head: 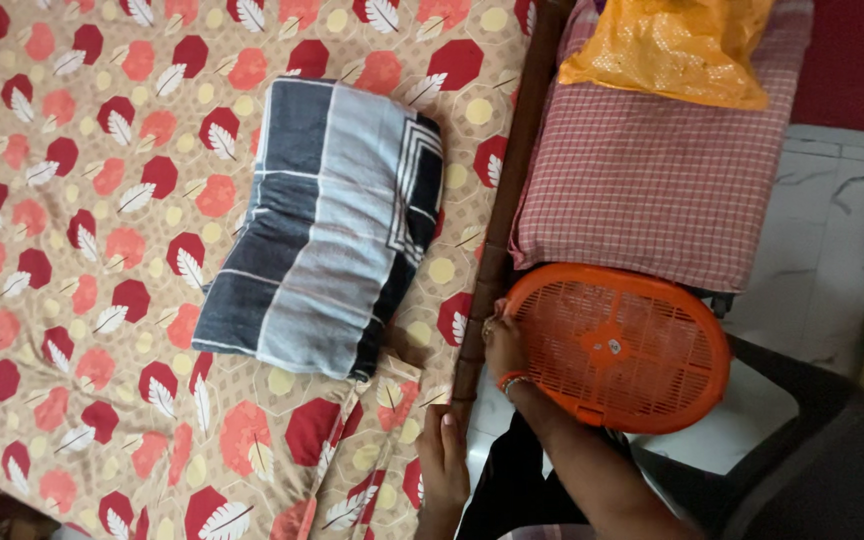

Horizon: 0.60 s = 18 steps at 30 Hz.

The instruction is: The person works on the wooden frame of a bed, handling small items including matchsticks and a yellow plastic bag.

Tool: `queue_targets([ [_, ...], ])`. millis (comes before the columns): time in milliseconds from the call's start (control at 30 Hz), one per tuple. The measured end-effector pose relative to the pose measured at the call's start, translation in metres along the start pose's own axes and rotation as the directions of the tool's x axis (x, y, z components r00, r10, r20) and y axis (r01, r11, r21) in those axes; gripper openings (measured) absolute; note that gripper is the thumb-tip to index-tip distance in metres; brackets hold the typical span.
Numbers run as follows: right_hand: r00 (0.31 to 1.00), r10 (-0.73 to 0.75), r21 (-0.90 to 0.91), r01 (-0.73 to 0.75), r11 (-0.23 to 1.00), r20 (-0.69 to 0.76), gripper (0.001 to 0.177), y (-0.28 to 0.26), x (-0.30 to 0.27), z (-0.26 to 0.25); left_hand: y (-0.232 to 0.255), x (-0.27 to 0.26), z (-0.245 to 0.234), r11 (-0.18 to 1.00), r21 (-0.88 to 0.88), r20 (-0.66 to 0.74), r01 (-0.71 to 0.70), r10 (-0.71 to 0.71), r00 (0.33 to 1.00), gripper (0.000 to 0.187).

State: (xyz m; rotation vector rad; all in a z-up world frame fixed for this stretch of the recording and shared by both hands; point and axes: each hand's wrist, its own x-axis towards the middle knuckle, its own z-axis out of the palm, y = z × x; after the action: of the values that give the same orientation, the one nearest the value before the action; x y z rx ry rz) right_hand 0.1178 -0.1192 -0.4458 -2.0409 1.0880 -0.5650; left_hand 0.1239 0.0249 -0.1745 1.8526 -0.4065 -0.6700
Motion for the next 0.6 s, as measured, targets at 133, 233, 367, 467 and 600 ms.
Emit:
queue_targets([
  [133, 0.998, -0.054, -0.057, 0.055, 0.997, 0.028, 0.005, 0.003, 0.005, 0.003, -0.005, 0.006, 0.005, 0.996, 0.018, -0.018, 0.087, -0.086, 0.996, 0.032],
  [233, 0.998, -0.021, -0.046, 0.024, 0.999, 0.059, 0.007, 0.008, 0.007, -0.003, -0.006, 0.010, 0.007, 0.998, 0.036, -0.003, 0.060, -0.060, 0.998, 0.034],
  [367, 0.966, 0.207, 0.225, -0.237, 0.945, 0.152, 0.009, 0.026, 0.019, 0.007, 0.000, 0.013, 0.008, 0.999, 0.019, 0.019, 0.028, -0.028, 0.999, 0.032],
  [467, 0.952, 0.299, 0.635, -0.270, 0.724, 0.064, 0.009, 0.036, 0.047, 0.013, 0.003, 0.019, 0.010, 1.000, -0.006, 0.033, 0.014, -0.014, 0.999, 0.031],
  [600, 0.976, 0.218, 0.444, -0.187, 0.876, -0.019, 0.008, 0.021, 0.063, 0.016, 0.001, 0.023, 0.009, 0.997, 0.070, 0.016, 0.040, -0.041, 0.999, 0.032],
])
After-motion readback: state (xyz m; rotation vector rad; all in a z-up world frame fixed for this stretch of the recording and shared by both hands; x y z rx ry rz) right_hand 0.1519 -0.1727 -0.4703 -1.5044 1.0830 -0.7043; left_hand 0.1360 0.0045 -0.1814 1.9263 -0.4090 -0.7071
